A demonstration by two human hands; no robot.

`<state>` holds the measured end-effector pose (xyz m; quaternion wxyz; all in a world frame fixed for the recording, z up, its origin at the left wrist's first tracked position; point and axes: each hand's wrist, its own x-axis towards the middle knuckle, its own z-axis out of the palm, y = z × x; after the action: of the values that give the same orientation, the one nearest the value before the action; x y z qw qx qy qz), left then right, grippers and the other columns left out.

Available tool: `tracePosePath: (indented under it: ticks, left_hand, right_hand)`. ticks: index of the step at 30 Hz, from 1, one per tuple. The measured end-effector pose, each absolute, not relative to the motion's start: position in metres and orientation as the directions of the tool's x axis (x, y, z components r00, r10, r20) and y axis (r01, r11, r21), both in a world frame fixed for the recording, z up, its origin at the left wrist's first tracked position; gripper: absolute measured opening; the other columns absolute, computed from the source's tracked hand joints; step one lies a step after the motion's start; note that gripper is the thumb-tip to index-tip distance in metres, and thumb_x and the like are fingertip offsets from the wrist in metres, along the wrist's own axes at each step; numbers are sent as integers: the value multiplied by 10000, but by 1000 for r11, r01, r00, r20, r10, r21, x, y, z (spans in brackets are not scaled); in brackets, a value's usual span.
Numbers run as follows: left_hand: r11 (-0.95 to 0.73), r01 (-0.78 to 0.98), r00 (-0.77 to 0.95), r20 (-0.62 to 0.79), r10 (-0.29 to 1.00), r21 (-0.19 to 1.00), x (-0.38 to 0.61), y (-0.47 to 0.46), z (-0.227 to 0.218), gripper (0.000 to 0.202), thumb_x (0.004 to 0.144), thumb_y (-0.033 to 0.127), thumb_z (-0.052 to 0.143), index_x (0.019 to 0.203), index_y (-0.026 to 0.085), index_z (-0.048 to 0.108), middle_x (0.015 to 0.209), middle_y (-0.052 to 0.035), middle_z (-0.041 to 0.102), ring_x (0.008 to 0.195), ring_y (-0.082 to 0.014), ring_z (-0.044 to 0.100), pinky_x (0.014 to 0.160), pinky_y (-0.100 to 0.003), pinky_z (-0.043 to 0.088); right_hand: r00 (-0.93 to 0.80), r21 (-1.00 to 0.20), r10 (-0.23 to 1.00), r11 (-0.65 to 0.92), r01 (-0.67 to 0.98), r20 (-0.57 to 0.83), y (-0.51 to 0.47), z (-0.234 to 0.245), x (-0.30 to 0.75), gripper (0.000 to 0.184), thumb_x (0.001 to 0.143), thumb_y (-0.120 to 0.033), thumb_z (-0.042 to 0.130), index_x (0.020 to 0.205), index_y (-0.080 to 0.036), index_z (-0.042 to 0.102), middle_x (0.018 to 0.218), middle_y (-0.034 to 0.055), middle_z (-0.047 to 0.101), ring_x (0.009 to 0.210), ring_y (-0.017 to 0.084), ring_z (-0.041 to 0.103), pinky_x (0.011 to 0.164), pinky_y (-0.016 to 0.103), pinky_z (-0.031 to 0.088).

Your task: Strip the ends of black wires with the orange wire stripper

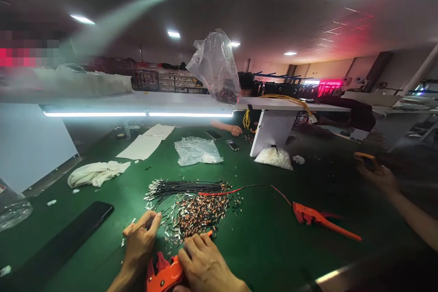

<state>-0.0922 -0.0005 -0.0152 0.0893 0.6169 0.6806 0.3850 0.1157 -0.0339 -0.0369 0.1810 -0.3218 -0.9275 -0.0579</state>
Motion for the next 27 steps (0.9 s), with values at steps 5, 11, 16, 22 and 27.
tracePosePath:
  ticks: [5,11,16,22,27]
  left_hand:
    - [-134,753,-182,400,898,645,-89,1,-7,325,850,328,421,635,231,644,616,34,662,541,-138,572,603,-272,295]
    - [-205,720,-139,427,894,663,-77,6,12,271,837,355,484,683,235,671,647,23,664,543,-132,539,572,-244,290]
    - [-186,683,-165,397,903,706,-72,7,20,301,830,394,492,636,223,647,615,26,633,527,-120,521,586,-246,306]
    - [-142,593,-227,334,915,792,-81,9,14,360,803,490,544,582,210,588,507,42,536,488,-114,481,530,-230,338]
    - [-144,497,-259,305,916,856,-99,16,13,395,823,524,546,599,199,558,466,52,447,451,-107,430,462,-221,348]
  right_hand:
    - [-769,53,548,802,595,329,-22,-54,124,350,919,-511,530,1087,-204,503,1060,76,640,922,252,579,839,380,466]
    - [-784,3,579,804,594,223,-20,-36,121,585,800,-679,594,1078,-169,524,1021,88,635,935,276,580,855,407,488]
    - [-788,-90,601,799,595,133,-25,-7,129,615,785,-656,645,1152,-176,527,1185,117,596,1098,296,535,970,437,442]
    - [-801,-200,598,790,580,37,-16,13,130,408,803,-429,713,1068,-146,587,1080,133,618,990,307,557,875,464,474]
    - [-802,-356,597,758,547,39,-2,27,127,298,819,-313,677,1039,-123,609,1052,152,611,999,325,516,927,514,408]
